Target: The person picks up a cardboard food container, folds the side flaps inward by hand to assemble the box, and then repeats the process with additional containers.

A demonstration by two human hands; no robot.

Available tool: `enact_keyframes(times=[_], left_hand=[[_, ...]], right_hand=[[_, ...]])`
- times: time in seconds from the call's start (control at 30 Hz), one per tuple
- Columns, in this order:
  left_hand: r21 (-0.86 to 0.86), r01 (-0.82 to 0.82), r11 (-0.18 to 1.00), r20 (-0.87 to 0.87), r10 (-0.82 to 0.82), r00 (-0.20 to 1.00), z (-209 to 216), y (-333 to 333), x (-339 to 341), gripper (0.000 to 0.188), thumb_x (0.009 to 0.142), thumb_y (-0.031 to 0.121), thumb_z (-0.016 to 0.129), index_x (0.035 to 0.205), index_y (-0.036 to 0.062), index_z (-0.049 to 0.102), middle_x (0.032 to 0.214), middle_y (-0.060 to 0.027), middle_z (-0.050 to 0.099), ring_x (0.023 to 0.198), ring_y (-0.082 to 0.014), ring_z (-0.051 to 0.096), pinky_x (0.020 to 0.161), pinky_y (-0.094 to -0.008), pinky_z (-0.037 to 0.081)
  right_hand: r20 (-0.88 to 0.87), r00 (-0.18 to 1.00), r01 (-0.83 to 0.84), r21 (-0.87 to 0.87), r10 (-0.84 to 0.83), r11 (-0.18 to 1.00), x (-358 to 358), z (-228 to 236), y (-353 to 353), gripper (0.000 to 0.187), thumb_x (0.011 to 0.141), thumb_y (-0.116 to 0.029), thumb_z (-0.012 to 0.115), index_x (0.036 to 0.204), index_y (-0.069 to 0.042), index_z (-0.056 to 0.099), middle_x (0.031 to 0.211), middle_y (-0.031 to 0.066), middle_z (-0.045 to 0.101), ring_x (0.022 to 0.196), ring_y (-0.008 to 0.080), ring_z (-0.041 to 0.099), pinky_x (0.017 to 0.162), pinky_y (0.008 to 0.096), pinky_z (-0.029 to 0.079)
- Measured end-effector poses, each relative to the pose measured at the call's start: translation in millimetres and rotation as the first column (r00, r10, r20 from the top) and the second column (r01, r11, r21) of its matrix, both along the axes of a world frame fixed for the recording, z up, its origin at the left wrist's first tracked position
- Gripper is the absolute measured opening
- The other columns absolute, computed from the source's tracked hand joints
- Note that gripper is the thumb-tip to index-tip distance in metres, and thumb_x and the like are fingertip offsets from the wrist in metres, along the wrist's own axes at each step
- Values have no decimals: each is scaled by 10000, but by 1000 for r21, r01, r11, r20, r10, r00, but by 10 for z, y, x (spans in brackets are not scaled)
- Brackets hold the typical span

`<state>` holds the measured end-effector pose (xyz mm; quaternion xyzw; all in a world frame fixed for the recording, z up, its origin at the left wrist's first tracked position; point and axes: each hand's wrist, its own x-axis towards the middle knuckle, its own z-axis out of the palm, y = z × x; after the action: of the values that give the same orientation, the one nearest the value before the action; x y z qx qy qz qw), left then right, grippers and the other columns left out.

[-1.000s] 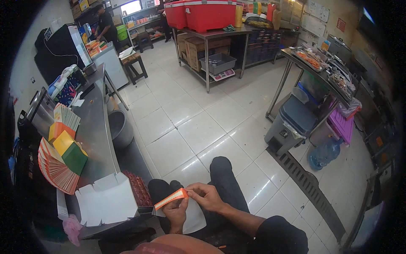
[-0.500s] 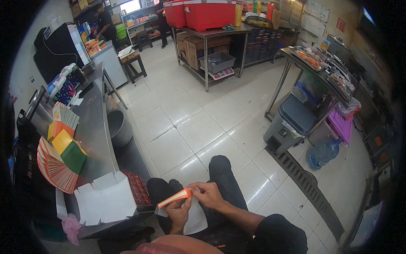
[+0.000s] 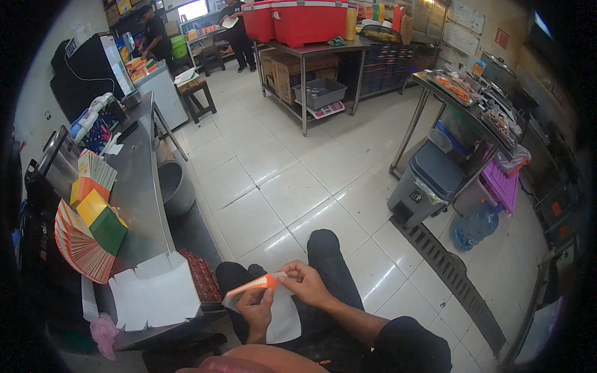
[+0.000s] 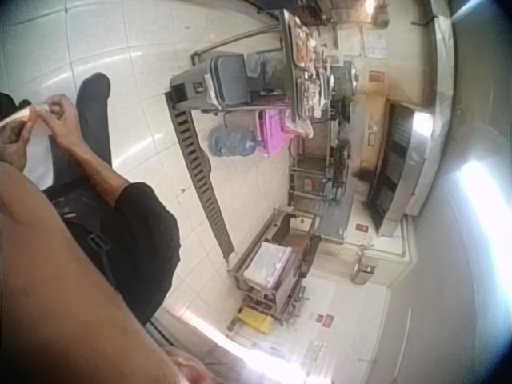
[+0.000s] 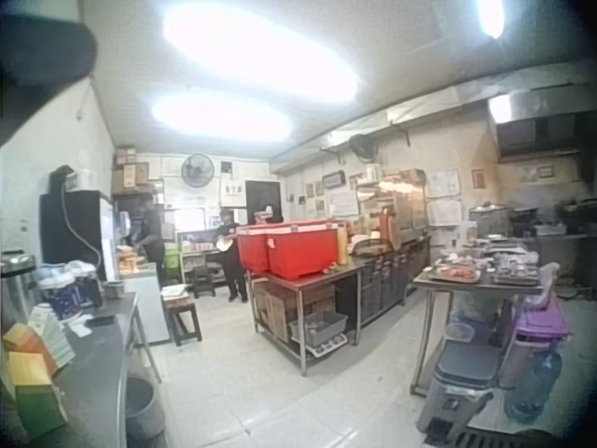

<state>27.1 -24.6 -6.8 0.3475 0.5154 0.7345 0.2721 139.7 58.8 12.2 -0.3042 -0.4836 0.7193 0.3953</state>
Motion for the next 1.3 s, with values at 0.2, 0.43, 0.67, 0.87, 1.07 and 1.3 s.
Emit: enact_keyframes(times=[0.2,0.43,0.67,0.87,1.07,1.3], left_hand=[[39,-22,999,-24,23,999,-18,-59,-77,119,750,-52,639,865,-62,616,826,-107,641,736,-132,618,692,-240,507],[101,0,995,-87,9,996,-39,-61,-114,159,722,-41,680,875,-42,635,849,-111,646,789,-155,612,719,-257,478],[71,55,996,-53,-52,997,-75,-100,-43,263,689,-38,734,936,-19,647,881,-49,643,811,-116,591,724,-242,455],[73,28,997,17,-30,999,-62,-115,-13,272,685,-34,739,939,-25,643,860,-47,643,793,-116,594,713,-239,455],[51,64,997,-62,-61,996,-66,-144,-55,268,676,-8,757,918,-21,643,837,-47,643,769,-113,596,682,-242,470],[19,86,996,1,-86,996,-12,-129,-40,262,677,-14,754,913,-19,640,836,-54,644,769,-114,601,688,-249,482]], right_hand=[[-20,974,-222,79,225,972,95,-18,51,143,863,-82,575,947,24,624,1063,113,610,921,108,566,784,246,456],[38,984,-172,483,175,859,95,51,52,150,835,-55,595,971,-2,630,1113,174,582,1015,218,572,854,306,458],[72,995,-103,643,74,759,48,89,-18,87,812,-36,611,883,14,612,1102,188,586,1006,256,589,851,323,471],[82,981,-190,599,176,778,77,59,18,111,851,-94,580,856,15,600,1091,191,591,945,226,606,797,300,483],[49,974,-206,604,222,770,82,90,48,155,866,-131,569,835,16,604,1078,177,596,890,191,605,747,280,481],[63,952,-291,479,298,828,132,63,45,165,875,-137,550,885,9,628,1101,160,593,989,217,580,840,306,447]])
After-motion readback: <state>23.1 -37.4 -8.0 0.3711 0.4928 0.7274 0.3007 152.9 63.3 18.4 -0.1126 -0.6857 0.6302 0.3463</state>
